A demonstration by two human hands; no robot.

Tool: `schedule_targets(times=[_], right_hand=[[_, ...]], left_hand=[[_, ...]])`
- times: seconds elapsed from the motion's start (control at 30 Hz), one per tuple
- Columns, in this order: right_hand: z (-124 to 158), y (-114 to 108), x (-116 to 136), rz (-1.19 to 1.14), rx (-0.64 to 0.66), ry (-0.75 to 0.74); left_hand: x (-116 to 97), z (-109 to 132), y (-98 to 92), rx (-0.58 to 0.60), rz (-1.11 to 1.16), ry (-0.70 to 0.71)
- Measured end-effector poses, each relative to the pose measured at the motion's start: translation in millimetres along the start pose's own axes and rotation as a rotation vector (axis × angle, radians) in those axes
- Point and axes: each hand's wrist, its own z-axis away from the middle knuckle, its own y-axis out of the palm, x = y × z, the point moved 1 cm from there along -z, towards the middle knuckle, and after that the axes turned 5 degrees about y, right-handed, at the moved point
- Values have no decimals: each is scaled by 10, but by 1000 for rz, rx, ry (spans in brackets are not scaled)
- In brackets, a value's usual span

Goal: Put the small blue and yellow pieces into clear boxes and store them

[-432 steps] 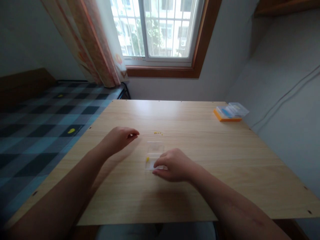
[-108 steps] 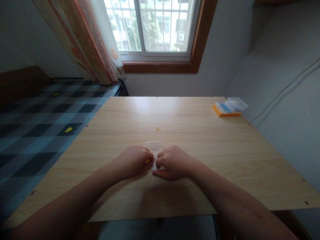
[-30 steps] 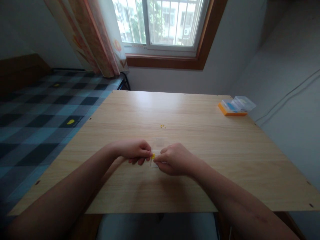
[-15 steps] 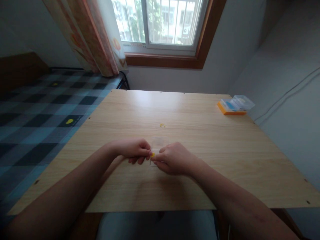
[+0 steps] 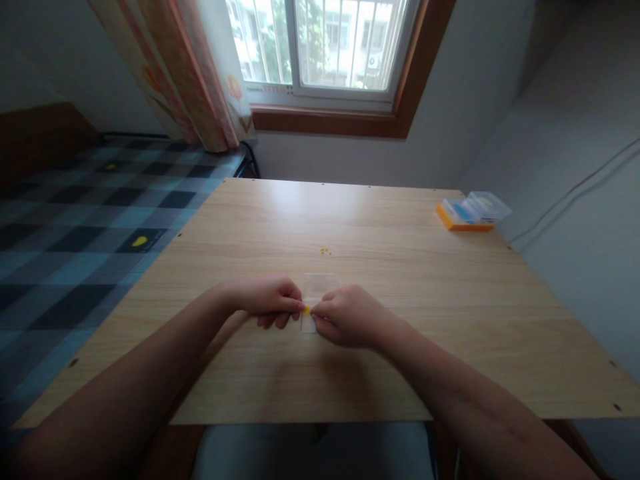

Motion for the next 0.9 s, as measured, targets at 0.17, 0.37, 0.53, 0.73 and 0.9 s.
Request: schedule_targets(times=[0.17, 0.37, 0.53, 0.73, 0.9], right_hand=[[-17, -13, 31, 38, 5, 13], [-17, -4, 32, 42, -23, 7], [-15, -4, 29, 42, -12, 9], [-15, -7, 27, 47, -15, 8], [8, -9, 9, 43, -31, -17]], left_hand=[[11, 4, -13, 18, -8, 17], [9, 8, -27, 32, -41, 16], [4, 12, -31, 37, -48, 15], [4, 13, -33, 34, -40, 1], [-5, 17, -26, 29, -39, -4]])
